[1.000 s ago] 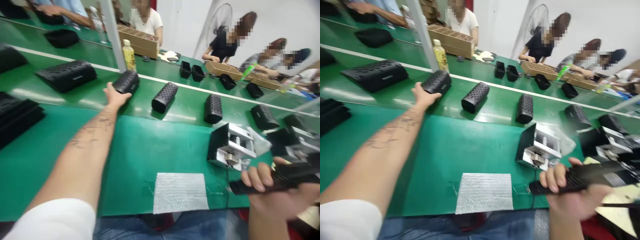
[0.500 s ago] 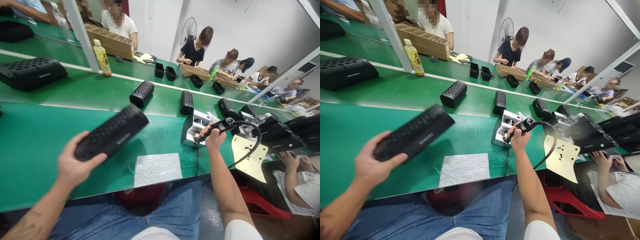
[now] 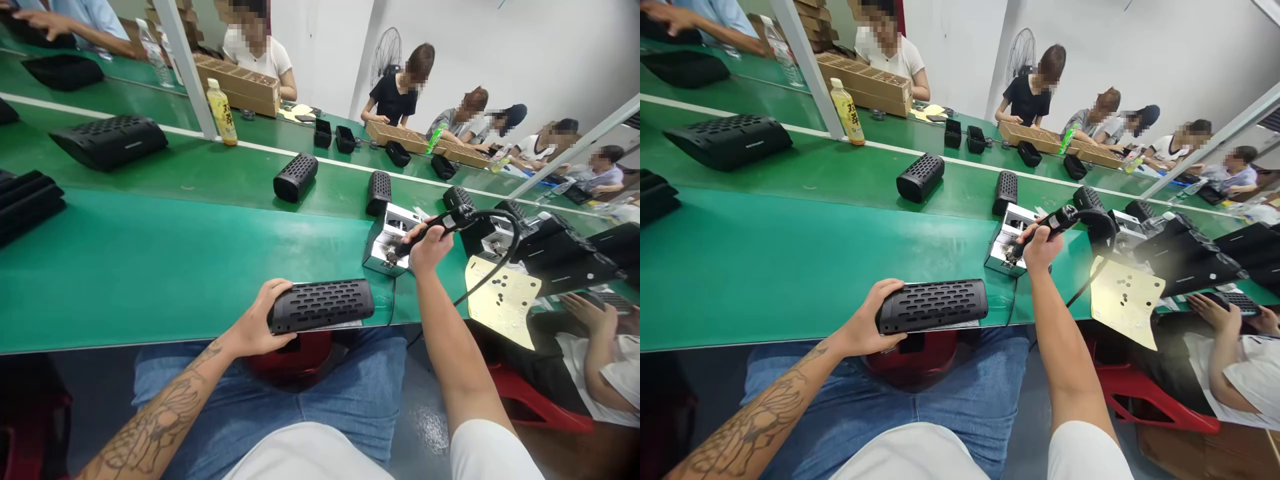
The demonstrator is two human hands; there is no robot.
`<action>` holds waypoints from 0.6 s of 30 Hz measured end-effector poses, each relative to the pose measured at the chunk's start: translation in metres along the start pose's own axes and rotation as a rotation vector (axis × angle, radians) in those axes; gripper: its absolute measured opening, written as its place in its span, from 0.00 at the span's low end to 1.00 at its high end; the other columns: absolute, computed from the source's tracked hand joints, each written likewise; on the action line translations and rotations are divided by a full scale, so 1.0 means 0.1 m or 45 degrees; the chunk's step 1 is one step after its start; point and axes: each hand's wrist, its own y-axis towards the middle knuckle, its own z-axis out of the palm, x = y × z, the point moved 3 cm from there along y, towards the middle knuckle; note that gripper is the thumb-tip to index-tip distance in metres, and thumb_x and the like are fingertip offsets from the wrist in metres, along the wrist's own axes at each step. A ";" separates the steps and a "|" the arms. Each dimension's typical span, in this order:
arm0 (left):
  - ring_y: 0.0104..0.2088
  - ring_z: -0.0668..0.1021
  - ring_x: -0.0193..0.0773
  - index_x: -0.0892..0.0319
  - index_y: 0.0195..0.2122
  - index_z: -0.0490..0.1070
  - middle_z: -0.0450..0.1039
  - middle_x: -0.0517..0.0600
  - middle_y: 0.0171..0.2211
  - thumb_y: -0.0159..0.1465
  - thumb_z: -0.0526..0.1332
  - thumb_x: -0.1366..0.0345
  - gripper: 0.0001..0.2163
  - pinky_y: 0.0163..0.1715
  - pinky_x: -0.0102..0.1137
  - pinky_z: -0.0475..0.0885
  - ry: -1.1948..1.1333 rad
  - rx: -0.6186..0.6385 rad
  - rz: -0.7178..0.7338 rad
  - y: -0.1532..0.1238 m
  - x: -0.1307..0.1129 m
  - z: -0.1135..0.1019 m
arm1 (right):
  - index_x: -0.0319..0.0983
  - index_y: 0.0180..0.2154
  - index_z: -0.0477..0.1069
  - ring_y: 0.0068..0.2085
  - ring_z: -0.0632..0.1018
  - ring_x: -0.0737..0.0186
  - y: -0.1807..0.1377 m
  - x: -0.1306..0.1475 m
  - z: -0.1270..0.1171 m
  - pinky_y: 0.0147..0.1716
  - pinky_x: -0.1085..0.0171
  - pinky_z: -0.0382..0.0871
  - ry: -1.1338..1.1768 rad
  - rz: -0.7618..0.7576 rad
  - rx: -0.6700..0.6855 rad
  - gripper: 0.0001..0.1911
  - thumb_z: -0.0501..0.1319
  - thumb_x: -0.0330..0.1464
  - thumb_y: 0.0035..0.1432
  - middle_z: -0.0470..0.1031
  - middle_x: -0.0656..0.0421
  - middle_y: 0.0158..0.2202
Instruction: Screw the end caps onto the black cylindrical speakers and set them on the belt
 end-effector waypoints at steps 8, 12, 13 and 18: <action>0.77 0.84 0.68 0.47 0.89 0.59 0.75 0.64 0.78 0.66 0.86 0.57 0.55 0.79 0.64 0.84 -0.052 -0.077 -0.150 -0.11 0.06 0.11 | 0.47 0.46 0.76 0.17 0.75 0.58 -0.22 0.14 -0.04 0.18 0.58 0.73 0.068 0.064 0.095 0.43 0.73 0.80 0.63 0.73 0.70 0.22; 0.78 0.84 0.69 0.47 0.88 0.60 0.75 0.64 0.79 0.63 0.87 0.59 0.57 0.79 0.63 0.84 -0.057 -0.123 -0.107 -0.10 0.04 0.14 | 0.48 0.50 0.78 0.17 0.75 0.60 -0.45 0.59 -0.17 0.20 0.58 0.78 0.216 0.089 0.131 0.43 0.70 0.80 0.66 0.72 0.71 0.23; 0.78 0.84 0.69 0.47 0.88 0.59 0.75 0.64 0.79 0.63 0.87 0.60 0.57 0.79 0.63 0.84 -0.061 -0.123 -0.101 -0.10 0.03 0.14 | 0.49 0.50 0.78 0.17 0.74 0.60 -0.53 0.72 -0.19 0.20 0.59 0.78 0.267 0.113 0.171 0.42 0.69 0.79 0.67 0.72 0.71 0.23; 0.79 0.82 0.70 0.47 0.88 0.60 0.74 0.64 0.79 0.62 0.86 0.60 0.57 0.81 0.64 0.82 -0.073 -0.128 -0.121 -0.10 0.01 0.14 | 0.53 0.52 0.83 0.16 0.73 0.60 -0.93 1.22 -0.21 0.20 0.58 0.77 0.378 0.183 0.413 0.40 0.71 0.79 0.66 0.76 0.69 0.23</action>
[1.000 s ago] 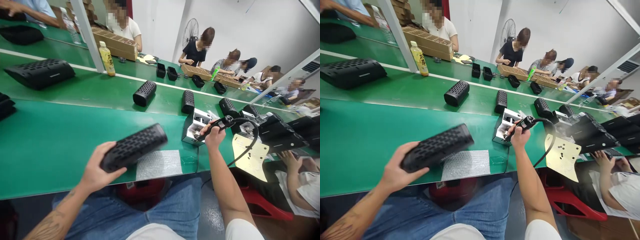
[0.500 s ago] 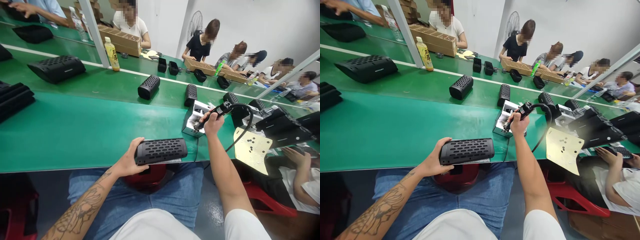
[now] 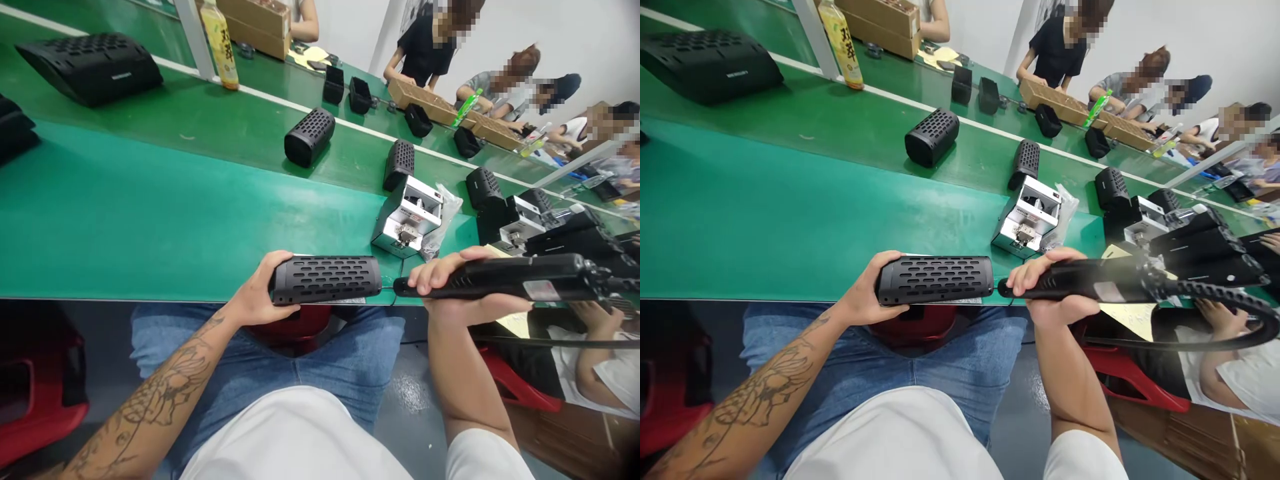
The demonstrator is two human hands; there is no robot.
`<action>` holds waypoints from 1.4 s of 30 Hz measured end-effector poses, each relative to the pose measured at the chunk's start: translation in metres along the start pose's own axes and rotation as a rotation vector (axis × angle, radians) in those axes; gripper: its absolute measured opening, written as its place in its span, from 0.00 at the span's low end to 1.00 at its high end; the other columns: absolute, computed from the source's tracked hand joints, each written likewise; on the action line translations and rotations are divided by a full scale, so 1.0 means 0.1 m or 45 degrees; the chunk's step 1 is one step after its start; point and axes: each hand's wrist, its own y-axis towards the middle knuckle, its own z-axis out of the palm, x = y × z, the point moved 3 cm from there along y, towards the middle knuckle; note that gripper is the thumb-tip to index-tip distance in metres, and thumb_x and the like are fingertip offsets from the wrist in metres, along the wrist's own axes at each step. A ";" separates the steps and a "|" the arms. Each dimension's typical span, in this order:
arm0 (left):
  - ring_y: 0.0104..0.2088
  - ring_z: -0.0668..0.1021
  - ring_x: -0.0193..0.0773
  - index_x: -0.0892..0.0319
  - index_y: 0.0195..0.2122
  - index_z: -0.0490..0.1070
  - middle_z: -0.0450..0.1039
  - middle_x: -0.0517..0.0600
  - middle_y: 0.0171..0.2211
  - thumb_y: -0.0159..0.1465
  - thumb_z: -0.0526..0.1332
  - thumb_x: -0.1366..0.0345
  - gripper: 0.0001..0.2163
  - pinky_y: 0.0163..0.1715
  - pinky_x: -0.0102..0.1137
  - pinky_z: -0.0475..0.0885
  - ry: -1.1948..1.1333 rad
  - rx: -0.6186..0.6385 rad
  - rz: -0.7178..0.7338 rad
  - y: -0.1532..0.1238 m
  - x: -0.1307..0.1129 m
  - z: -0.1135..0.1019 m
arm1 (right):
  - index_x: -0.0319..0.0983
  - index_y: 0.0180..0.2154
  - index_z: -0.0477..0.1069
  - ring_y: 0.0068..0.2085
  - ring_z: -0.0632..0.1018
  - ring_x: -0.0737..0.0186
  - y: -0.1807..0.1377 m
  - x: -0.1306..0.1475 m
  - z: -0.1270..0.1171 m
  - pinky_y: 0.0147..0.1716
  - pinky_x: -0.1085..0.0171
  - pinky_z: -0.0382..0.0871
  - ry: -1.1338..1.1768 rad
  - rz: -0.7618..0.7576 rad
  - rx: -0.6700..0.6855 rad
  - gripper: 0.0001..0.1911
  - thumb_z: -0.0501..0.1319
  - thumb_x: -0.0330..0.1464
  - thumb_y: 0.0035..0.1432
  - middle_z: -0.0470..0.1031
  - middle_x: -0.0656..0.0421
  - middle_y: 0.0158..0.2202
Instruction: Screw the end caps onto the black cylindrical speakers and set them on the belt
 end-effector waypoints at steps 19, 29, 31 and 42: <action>0.79 0.82 0.71 0.46 0.86 0.62 0.75 0.64 0.79 0.61 0.89 0.58 0.56 0.81 0.65 0.82 -0.022 0.040 0.018 0.05 -0.05 -0.04 | 0.47 0.41 0.83 0.16 0.75 0.59 -0.07 -0.13 0.38 0.20 0.59 0.79 0.233 0.260 0.255 0.32 0.87 0.64 0.60 0.81 0.67 0.22; 0.76 0.84 0.69 0.46 0.86 0.61 0.76 0.63 0.78 0.60 0.89 0.58 0.57 0.78 0.62 0.85 -0.024 0.056 0.001 0.07 -0.08 -0.04 | 0.49 0.46 0.85 0.16 0.71 0.63 -0.11 -0.17 0.42 0.20 0.62 0.75 0.248 0.205 0.342 0.29 0.86 0.63 0.64 0.77 0.70 0.22; 0.76 0.85 0.69 0.47 0.85 0.62 0.77 0.63 0.77 0.59 0.90 0.58 0.57 0.78 0.61 0.85 -0.032 0.058 0.005 0.08 -0.09 -0.05 | 0.51 0.46 0.84 0.15 0.69 0.64 -0.13 -0.18 0.41 0.19 0.62 0.73 0.160 0.213 0.274 0.31 0.85 0.66 0.63 0.75 0.72 0.21; 0.75 0.85 0.69 0.47 0.86 0.61 0.76 0.63 0.77 0.61 0.90 0.59 0.57 0.77 0.61 0.85 -0.040 0.057 0.052 0.09 -0.12 -0.05 | 0.54 0.43 0.81 0.14 0.61 0.62 -0.16 -0.30 0.38 0.15 0.59 0.64 0.135 0.221 0.335 0.30 0.80 0.70 0.65 0.67 0.72 0.20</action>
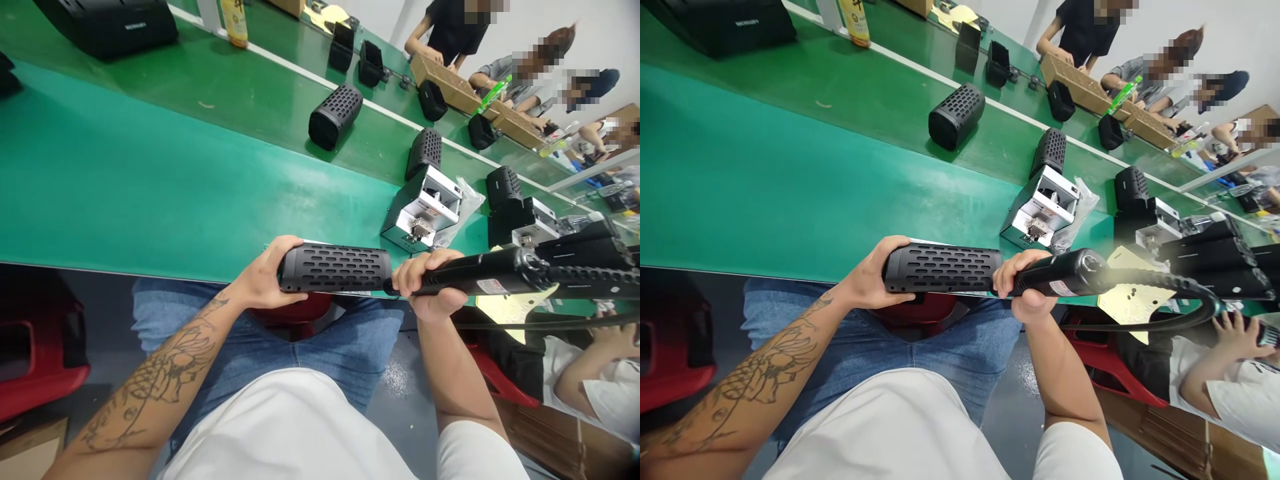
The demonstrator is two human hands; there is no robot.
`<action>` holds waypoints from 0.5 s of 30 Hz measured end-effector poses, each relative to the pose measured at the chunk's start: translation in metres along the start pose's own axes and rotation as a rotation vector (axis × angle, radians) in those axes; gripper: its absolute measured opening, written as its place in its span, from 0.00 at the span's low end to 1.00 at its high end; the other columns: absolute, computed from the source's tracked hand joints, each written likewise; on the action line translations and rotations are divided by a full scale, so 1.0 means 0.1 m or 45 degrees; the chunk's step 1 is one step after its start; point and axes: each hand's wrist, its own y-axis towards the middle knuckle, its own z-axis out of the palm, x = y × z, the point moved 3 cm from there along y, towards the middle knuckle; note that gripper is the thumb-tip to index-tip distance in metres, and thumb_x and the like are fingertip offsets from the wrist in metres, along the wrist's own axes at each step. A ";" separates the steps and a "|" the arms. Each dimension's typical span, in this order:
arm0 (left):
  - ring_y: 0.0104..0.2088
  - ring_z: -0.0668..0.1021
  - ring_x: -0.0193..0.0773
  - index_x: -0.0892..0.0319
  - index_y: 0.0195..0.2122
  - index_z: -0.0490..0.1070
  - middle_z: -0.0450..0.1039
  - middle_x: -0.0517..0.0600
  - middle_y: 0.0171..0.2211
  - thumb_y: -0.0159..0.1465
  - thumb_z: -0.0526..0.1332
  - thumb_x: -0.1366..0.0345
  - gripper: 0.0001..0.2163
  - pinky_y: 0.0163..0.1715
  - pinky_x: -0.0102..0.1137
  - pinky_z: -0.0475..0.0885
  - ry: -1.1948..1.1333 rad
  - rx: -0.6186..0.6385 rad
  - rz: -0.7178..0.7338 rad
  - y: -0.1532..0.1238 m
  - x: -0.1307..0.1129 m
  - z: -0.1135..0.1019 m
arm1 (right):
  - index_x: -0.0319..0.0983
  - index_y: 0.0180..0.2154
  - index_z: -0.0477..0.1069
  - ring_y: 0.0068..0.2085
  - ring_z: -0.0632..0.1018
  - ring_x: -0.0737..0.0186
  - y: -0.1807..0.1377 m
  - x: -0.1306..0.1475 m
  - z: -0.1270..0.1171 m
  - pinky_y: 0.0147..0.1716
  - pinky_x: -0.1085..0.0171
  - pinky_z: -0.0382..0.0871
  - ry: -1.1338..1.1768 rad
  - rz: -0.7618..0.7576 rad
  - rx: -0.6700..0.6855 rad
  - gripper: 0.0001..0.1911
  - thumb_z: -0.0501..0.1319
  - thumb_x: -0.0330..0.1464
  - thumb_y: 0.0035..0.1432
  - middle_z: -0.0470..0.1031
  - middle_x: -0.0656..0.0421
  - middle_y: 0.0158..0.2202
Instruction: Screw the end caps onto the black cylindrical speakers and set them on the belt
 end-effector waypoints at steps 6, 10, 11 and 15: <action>0.76 0.85 0.70 0.46 0.87 0.60 0.76 0.64 0.78 0.60 0.90 0.59 0.59 0.78 0.62 0.85 0.013 -0.033 0.018 -0.03 0.01 0.01 | 0.49 0.41 0.80 0.14 0.66 0.64 -0.05 0.01 0.05 0.18 0.62 0.70 0.032 -0.013 -0.020 0.30 0.84 0.64 0.63 0.72 0.72 0.20; 0.76 0.85 0.71 0.46 0.87 0.61 0.77 0.65 0.78 0.61 0.90 0.59 0.58 0.78 0.63 0.86 0.021 -0.088 0.038 -0.05 0.02 0.03 | 0.49 0.40 0.81 0.14 0.69 0.62 -0.03 0.10 -0.06 0.18 0.60 0.74 -0.055 -0.056 -0.050 0.34 0.82 0.70 0.63 0.73 0.70 0.20; 0.77 0.85 0.71 0.47 0.87 0.61 0.77 0.65 0.78 0.61 0.90 0.59 0.58 0.78 0.64 0.85 0.027 -0.097 0.034 -0.05 0.02 0.04 | 0.49 0.41 0.81 0.14 0.70 0.62 0.03 0.13 -0.14 0.18 0.60 0.74 -0.082 -0.081 -0.088 0.36 0.79 0.73 0.63 0.73 0.70 0.20; 0.77 0.84 0.73 0.47 0.87 0.62 0.77 0.66 0.78 0.61 0.91 0.58 0.58 0.78 0.67 0.85 0.039 -0.131 0.027 -0.08 0.04 0.06 | 0.50 0.49 0.80 0.16 0.72 0.61 0.54 0.10 -0.64 0.19 0.60 0.75 -0.299 -0.244 -0.537 0.36 0.76 0.73 0.66 0.71 0.73 0.22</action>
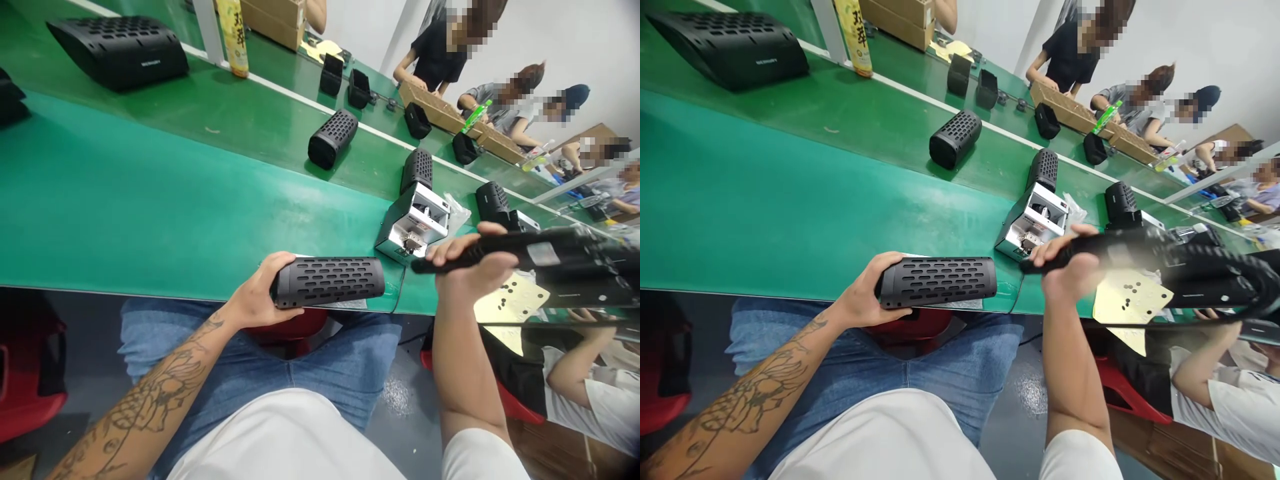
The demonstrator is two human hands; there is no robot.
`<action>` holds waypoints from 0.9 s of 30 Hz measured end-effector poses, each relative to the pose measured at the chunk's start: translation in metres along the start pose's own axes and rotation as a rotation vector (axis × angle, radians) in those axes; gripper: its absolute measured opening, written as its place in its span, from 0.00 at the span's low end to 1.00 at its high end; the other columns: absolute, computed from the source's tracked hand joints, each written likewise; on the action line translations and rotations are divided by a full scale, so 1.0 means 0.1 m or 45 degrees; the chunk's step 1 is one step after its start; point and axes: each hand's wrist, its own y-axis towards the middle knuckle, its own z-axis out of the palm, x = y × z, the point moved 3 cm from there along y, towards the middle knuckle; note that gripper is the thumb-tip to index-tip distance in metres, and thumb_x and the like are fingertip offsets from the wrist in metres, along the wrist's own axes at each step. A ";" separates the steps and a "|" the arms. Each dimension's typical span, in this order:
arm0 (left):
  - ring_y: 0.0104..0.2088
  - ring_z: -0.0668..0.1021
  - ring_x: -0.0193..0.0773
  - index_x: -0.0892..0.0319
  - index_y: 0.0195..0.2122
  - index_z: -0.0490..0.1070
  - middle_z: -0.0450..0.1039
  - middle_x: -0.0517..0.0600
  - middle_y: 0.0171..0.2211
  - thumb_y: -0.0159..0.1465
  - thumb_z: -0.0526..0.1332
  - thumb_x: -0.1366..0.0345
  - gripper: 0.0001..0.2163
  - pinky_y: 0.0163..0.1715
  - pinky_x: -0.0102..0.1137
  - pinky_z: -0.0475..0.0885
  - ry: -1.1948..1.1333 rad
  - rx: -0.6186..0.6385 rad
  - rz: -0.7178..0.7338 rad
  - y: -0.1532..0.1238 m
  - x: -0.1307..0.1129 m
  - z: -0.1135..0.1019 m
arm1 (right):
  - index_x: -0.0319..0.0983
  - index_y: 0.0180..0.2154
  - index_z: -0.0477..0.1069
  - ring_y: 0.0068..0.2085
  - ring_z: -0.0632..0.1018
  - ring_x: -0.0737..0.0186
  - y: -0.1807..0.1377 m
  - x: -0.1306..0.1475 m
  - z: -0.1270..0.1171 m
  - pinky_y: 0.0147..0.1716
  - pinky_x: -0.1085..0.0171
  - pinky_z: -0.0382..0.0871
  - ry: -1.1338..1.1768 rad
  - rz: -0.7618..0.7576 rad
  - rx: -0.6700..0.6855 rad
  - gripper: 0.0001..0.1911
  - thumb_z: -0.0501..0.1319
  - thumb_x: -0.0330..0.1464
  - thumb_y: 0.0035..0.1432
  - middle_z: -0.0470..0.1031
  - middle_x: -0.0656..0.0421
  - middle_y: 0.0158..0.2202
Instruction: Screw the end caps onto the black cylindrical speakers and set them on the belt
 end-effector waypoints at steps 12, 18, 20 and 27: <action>0.77 0.84 0.72 0.48 0.89 0.61 0.76 0.66 0.78 0.65 0.89 0.55 0.56 0.77 0.66 0.86 0.011 -0.010 -0.004 -0.01 0.01 0.01 | 0.48 0.44 0.73 0.16 0.72 0.63 0.43 -0.60 -0.14 0.19 0.61 0.74 -0.182 -0.068 -0.144 0.40 0.75 0.76 0.62 0.72 0.74 0.20; 0.78 0.83 0.72 0.48 0.89 0.60 0.77 0.66 0.78 0.63 0.90 0.55 0.58 0.79 0.68 0.84 -0.010 0.006 0.037 0.03 -0.01 0.03 | 0.48 0.48 0.83 0.16 0.73 0.60 -0.05 0.12 0.14 0.18 0.60 0.75 0.200 -0.038 0.026 0.32 0.69 0.70 0.75 0.74 0.70 0.22; 0.79 0.83 0.72 0.48 0.90 0.59 0.76 0.66 0.79 0.64 0.90 0.55 0.59 0.79 0.68 0.84 -0.004 -0.002 0.036 0.03 -0.02 0.04 | 0.50 0.53 0.86 0.16 0.73 0.60 -0.32 0.31 0.34 0.18 0.60 0.75 0.333 -0.026 0.232 0.31 0.68 0.69 0.77 0.78 0.68 0.24; 0.80 0.82 0.72 0.48 0.90 0.60 0.76 0.65 0.79 0.65 0.89 0.54 0.58 0.81 0.66 0.83 -0.010 -0.006 0.008 0.02 -0.02 0.05 | 0.51 0.52 0.84 0.17 0.76 0.60 -0.85 0.43 0.96 0.21 0.59 0.80 0.459 0.103 0.472 0.31 0.79 0.68 0.69 0.81 0.67 0.25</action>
